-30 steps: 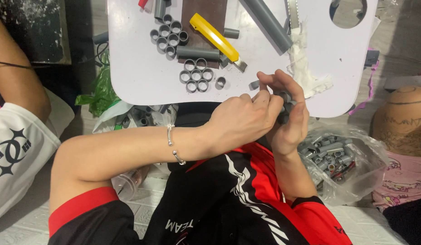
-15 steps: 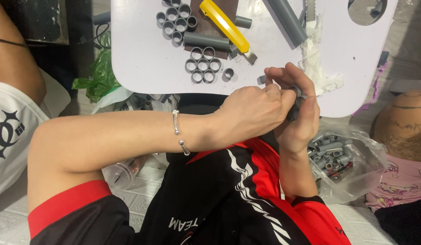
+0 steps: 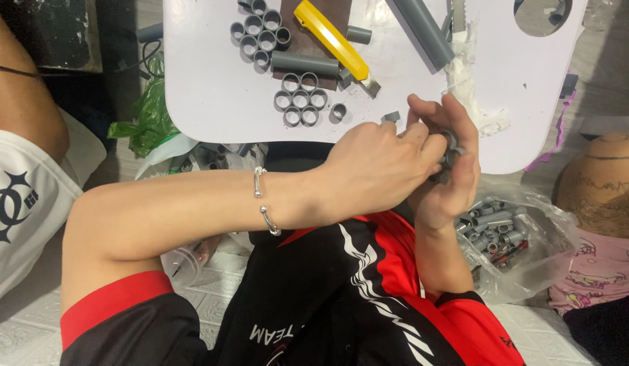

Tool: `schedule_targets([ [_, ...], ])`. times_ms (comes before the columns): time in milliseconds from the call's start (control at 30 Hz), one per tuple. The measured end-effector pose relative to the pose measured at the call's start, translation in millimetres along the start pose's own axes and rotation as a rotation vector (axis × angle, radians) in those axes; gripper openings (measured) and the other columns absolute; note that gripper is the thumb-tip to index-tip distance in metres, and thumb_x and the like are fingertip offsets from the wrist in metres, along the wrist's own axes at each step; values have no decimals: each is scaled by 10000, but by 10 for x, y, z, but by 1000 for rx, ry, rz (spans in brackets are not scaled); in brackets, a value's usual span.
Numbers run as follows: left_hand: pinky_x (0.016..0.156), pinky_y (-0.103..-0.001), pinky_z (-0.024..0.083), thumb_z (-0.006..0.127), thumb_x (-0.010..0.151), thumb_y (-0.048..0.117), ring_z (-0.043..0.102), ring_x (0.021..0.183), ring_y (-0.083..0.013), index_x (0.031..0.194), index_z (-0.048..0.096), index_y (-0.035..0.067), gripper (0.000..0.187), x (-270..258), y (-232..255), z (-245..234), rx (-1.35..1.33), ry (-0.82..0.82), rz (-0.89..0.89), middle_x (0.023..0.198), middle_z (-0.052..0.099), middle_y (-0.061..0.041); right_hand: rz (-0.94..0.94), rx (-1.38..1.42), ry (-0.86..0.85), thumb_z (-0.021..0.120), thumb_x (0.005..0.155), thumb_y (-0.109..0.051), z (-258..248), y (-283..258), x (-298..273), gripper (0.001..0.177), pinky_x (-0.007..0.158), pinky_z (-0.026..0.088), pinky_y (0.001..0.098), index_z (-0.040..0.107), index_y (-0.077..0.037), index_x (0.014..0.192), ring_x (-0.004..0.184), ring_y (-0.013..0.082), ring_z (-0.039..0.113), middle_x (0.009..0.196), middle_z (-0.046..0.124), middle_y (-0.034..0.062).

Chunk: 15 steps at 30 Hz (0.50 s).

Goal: The person assembles small gray plastic pipe fittings by hand, repeatedly picking up pieces and connecting them into small clusters. The person occasionally places the assembled clusters on the table and picks up new pieces to continue the assembly.

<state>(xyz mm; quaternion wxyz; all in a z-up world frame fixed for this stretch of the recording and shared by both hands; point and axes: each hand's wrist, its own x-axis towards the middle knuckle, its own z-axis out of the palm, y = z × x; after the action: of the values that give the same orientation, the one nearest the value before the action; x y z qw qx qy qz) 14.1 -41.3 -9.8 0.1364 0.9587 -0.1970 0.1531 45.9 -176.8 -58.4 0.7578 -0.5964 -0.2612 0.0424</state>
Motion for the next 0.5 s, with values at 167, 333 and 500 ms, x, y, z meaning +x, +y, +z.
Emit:
schedule_targets([
  [167, 505, -411, 566, 519, 1058, 285, 672, 537, -304, 968, 600, 53, 262, -15, 89, -90, 21, 60, -1, 778, 576, -95, -104, 96, 46, 191, 1147, -459, -33, 150, -106, 668, 1336, 290, 667, 321, 16, 1598, 1487, 467, 466, 1360, 512, 291],
  [333, 535, -411, 578, 492, 1081, 288, 671, 561, -316, 971, 596, 61, 273, -47, 179, -161, -25, 106, -18, 788, 576, -94, -229, 86, 67, 148, 1129, -441, -112, 225, -152, 669, 1356, 183, 728, 293, 14, 1597, 1501, 479, 428, 1313, 500, 278],
  [500, 498, -596, 534, 483, 1085, 328, 700, 586, -467, 1004, 612, 36, 330, -17, 184, -335, -387, -99, -149, 802, 642, -159, -353, -59, 74, 41, 1095, -495, -186, 229, -179, 727, 1362, 57, 751, 280, -53, 1621, 1492, 430, 434, 1318, 539, 230],
])
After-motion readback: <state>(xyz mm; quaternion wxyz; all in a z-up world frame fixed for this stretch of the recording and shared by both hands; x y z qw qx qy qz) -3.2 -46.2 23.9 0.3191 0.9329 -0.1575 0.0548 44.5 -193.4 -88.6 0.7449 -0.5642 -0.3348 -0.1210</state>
